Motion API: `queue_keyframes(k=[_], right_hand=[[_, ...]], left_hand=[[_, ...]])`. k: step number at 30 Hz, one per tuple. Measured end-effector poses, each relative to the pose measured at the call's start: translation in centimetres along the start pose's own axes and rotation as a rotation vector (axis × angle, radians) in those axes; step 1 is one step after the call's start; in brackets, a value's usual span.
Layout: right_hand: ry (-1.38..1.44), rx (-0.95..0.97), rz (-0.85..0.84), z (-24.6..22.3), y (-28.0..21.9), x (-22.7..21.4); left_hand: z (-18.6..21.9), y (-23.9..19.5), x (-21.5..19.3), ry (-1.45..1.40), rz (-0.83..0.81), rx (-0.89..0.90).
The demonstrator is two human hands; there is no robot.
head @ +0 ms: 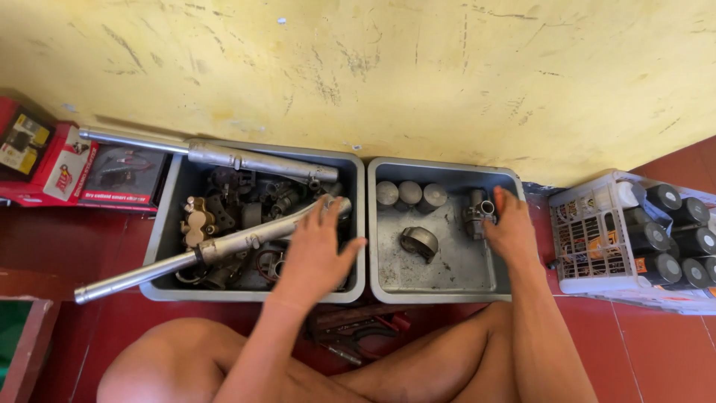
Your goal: Cleaning and inspecting motorcycle engine components like pistons and a carburetor using a brush.
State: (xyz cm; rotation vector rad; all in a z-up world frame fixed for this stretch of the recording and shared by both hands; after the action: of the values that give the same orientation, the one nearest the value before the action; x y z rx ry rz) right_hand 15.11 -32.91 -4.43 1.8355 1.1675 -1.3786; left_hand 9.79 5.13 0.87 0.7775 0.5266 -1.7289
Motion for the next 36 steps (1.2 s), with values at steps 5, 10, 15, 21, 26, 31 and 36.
queue_keyframes(k=[5,10,15,21,26,31,36], right_hand=[[0.902,0.062,0.104,1.4,-2.5,-1.6],[1.751,0.289,-0.007,1.6,-4.9,4.9],[1.311,0.108,-0.025,0.0,-5.7,4.9],[1.243,0.016,-0.025,-1.7,-7.3,3.9],[1.172,-0.026,-0.041,-3.2,-9.0,2.2],[1.110,-0.050,-0.053,-3.7,-9.4,2.8],[0.946,-0.050,-0.075,-4.1,-9.4,3.0]], left_hand=[[-11.1,0.7,2.5,0.389,-0.040,-0.190],[-11.5,1.4,3.1,0.577,-0.040,-0.222],[-11.9,1.7,3.1,0.521,-0.032,-0.267],[-11.7,1.4,2.7,0.442,-0.029,-0.273],[-9.3,0.5,1.1,0.214,0.221,-0.269],[-5.3,-3.2,-1.4,-0.501,0.615,-0.301],[-5.3,-3.0,4.0,-0.075,-0.016,-0.235]])
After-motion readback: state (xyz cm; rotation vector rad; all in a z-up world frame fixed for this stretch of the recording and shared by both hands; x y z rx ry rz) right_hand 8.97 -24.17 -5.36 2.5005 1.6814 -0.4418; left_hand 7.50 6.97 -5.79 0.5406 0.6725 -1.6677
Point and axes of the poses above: each hand's wrist, its own y-axis towards the middle knuckle, its own x-axis out of the palm, z = x × y, the point moved 7 cm from there along y, towards the middle knuckle, and after that the axes turned 10 degrees about x, right-handed, at the moved point
